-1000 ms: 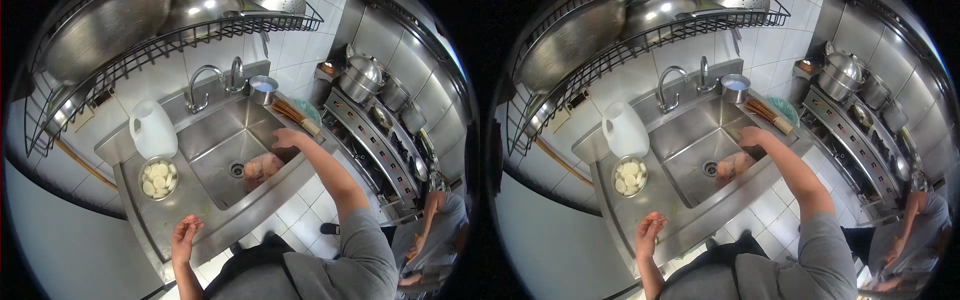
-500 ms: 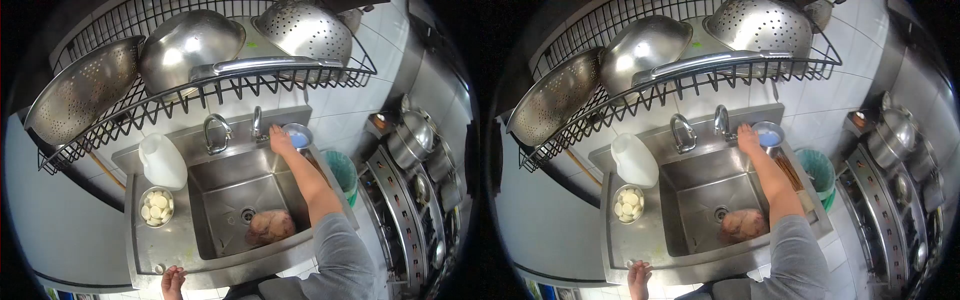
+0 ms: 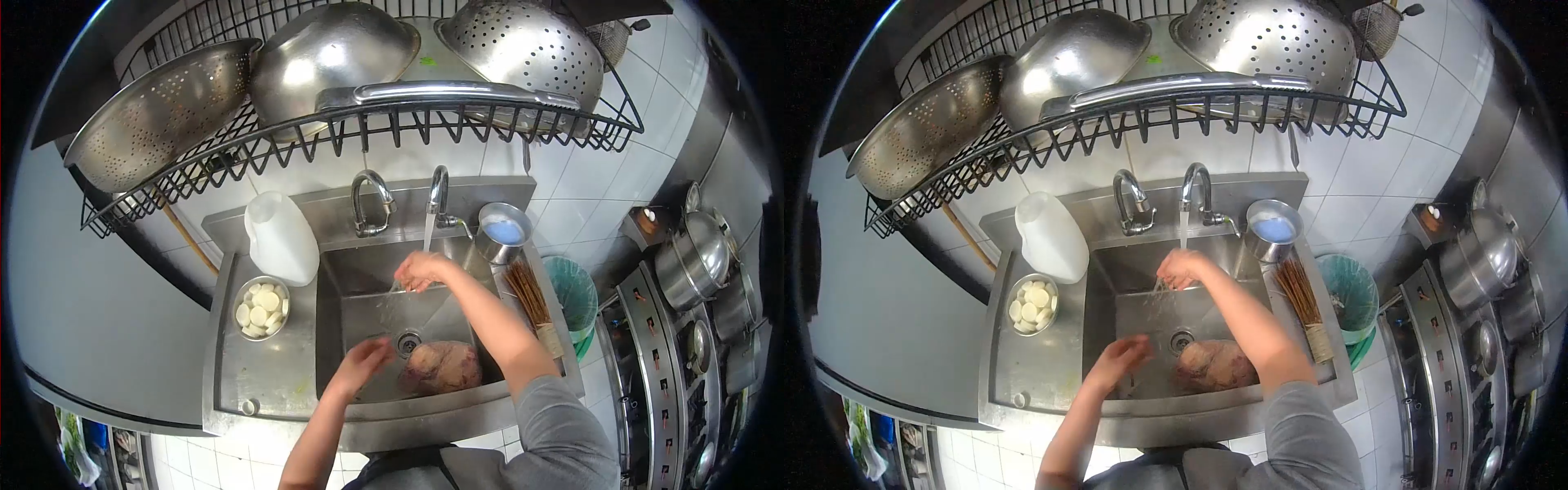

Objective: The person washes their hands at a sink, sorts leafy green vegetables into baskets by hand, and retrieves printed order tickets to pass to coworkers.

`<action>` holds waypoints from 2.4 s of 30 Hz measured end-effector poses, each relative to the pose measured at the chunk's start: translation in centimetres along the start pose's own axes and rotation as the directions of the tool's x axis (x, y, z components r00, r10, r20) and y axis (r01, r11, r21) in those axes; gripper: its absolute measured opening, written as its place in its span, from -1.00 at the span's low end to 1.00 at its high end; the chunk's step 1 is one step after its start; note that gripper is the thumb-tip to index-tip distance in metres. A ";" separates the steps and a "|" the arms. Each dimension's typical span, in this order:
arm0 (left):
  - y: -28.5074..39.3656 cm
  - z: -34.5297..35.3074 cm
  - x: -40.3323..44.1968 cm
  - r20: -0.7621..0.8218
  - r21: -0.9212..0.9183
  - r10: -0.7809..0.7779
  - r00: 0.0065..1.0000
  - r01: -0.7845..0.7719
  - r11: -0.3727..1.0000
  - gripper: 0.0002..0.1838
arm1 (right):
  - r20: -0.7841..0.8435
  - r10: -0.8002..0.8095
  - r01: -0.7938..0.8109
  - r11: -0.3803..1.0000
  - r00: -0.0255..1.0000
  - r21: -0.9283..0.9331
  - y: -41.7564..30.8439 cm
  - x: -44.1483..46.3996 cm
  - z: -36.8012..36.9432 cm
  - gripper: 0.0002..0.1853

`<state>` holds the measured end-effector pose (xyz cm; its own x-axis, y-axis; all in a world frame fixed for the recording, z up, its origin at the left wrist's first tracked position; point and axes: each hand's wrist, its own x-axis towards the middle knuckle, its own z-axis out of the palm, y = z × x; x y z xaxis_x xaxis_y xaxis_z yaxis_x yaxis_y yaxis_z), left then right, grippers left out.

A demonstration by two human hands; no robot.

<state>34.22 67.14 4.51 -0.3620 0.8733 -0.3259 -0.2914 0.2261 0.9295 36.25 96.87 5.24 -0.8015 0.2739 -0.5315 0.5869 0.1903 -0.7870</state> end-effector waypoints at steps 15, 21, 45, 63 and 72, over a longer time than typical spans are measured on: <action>-4.7 6.0 30.6 -0.027 -0.599 -0.123 0.992 0.082 0.796 -0.47 | -0.901 -0.253 0.381 0.918 0.351 -0.110 5.3 1.9 7.0 -0.53; 4.2 10.2 21.7 -0.259 0.299 0.042 0.965 0.039 0.953 -0.51 | -0.598 0.052 0.573 0.229 0.800 0.787 7.5 1.1 4.7 -0.46; 0.3 6.3 22.7 -0.171 -0.401 -0.036 0.985 -0.036 0.915 -0.61 | -0.529 -0.086 0.481 0.556 0.844 0.677 6.4 -2.6 4.2 -0.80; 3.4 6.4 20.6 0.021 -0.249 -0.094 0.995 0.096 0.964 -0.86 | -0.212 -0.480 0.306 0.126 0.851 0.944 8.1 -1.2 3.4 -0.92; -0.3 7.4 22.3 -0.360 -0.347 0.059 0.931 -0.193 0.918 -0.70 | -0.335 -0.384 0.432 0.203 0.861 0.879 6.7 -0.3 4.0 -0.59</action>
<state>32.76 89.75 -1.78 -0.6733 0.6708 -0.3110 -0.5054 -0.1105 0.8558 40.00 94.30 -1.10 -0.8768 0.4782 -0.0503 -0.3280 -0.6714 -0.6645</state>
